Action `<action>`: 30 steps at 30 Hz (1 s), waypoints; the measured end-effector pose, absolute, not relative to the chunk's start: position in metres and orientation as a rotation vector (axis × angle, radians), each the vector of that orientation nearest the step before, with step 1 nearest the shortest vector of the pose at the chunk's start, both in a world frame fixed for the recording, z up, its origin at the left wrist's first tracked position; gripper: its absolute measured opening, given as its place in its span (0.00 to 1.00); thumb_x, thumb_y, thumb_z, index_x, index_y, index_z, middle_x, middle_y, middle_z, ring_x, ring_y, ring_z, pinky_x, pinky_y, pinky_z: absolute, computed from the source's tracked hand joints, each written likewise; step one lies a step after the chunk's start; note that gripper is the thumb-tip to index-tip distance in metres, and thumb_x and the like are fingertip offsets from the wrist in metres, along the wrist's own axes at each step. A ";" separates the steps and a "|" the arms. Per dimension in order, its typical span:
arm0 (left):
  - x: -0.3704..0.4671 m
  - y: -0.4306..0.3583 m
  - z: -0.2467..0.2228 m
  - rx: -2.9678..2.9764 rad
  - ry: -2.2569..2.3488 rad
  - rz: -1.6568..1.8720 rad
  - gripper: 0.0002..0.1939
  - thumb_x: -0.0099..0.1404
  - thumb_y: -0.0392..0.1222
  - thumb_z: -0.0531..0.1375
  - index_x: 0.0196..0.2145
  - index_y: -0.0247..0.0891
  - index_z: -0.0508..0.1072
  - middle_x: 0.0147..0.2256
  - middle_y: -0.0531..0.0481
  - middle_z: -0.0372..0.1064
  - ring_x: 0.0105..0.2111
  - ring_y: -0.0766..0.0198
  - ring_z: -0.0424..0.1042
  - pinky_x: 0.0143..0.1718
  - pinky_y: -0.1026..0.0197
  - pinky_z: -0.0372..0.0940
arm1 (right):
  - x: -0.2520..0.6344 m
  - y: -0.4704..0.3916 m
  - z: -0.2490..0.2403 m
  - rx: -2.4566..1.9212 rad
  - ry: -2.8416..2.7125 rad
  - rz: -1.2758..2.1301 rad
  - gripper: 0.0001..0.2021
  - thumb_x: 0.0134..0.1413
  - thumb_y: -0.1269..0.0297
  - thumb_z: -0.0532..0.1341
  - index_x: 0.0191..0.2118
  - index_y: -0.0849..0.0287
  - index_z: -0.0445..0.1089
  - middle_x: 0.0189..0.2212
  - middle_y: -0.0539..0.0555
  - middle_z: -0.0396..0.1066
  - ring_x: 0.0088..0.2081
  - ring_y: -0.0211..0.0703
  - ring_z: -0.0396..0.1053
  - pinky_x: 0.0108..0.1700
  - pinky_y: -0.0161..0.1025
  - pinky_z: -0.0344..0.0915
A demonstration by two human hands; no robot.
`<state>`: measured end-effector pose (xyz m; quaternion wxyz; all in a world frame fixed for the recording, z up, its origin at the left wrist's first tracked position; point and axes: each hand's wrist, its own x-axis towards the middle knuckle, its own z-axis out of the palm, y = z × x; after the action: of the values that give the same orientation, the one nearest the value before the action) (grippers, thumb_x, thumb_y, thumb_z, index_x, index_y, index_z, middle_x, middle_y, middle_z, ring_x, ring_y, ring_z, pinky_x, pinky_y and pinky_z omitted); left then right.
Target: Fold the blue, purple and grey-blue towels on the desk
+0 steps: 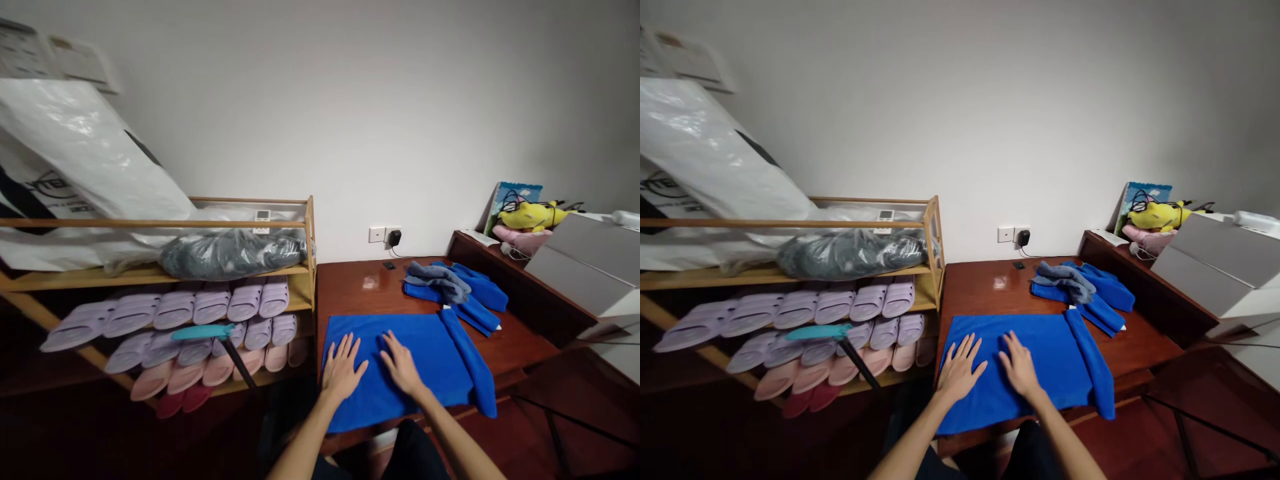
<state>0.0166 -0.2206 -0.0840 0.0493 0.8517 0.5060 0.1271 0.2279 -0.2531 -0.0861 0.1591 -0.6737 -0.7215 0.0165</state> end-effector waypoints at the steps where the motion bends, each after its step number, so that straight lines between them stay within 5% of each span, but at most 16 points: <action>1: 0.015 -0.223 -0.084 2.596 1.554 0.376 0.30 0.67 0.57 0.45 0.63 0.44 0.50 0.65 0.47 0.44 0.64 0.55 0.43 0.62 0.44 0.40 | 0.210 -0.252 -0.090 -1.843 -2.100 0.088 0.24 0.63 0.54 0.44 0.63 0.50 0.51 0.63 0.53 0.51 0.62 0.40 0.51 0.57 0.43 0.57; 6: 0.004 -0.235 -0.088 2.585 1.627 0.403 0.31 0.68 0.58 0.42 0.64 0.44 0.48 0.65 0.47 0.42 0.64 0.56 0.43 0.61 0.44 0.41 | 0.214 -0.258 -0.104 -1.722 -2.159 0.133 0.26 0.62 0.50 0.43 0.63 0.51 0.51 0.64 0.54 0.49 0.64 0.45 0.46 0.61 0.50 0.50; 13: -0.001 -0.222 -0.089 2.600 1.576 0.410 0.31 0.68 0.59 0.42 0.64 0.46 0.47 0.65 0.49 0.42 0.64 0.56 0.43 0.61 0.45 0.41 | 0.393 -0.275 -0.099 -2.338 -1.985 -0.050 0.27 0.61 0.51 0.44 0.62 0.56 0.54 0.63 0.57 0.52 0.63 0.43 0.48 0.60 0.47 0.50; 18: -0.002 -0.213 -0.089 2.608 1.575 0.430 0.31 0.68 0.59 0.42 0.64 0.46 0.47 0.65 0.49 0.43 0.64 0.56 0.44 0.61 0.46 0.41 | 0.467 -0.291 -0.083 -2.652 -1.734 -0.109 0.23 0.55 0.57 0.53 0.56 0.58 0.64 0.60 0.61 0.58 0.61 0.52 0.53 0.57 0.53 0.52; 25: 0.000 -0.213 -0.089 2.605 1.603 0.397 0.30 0.68 0.59 0.42 0.64 0.46 0.47 0.65 0.50 0.43 0.64 0.57 0.45 0.61 0.45 0.41 | 0.468 -0.276 -0.078 -2.840 -1.205 -0.346 0.19 0.54 0.68 0.47 0.45 0.69 0.71 0.59 0.73 0.54 0.58 0.65 0.54 0.52 0.62 0.50; 30: 0.001 -0.210 -0.090 2.618 1.638 0.392 0.30 0.67 0.59 0.43 0.63 0.47 0.48 0.65 0.50 0.44 0.64 0.56 0.45 0.61 0.45 0.42 | 0.468 -0.244 -0.070 -2.676 -1.290 -0.361 0.22 0.59 0.63 0.44 0.55 0.62 0.62 0.62 0.64 0.50 0.59 0.56 0.54 0.58 0.51 0.47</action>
<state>0.0005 -0.2099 -0.0902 0.0140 0.8409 0.5261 0.1260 0.4676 -0.2437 -0.0695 0.0744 -0.8917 -0.4300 -0.1204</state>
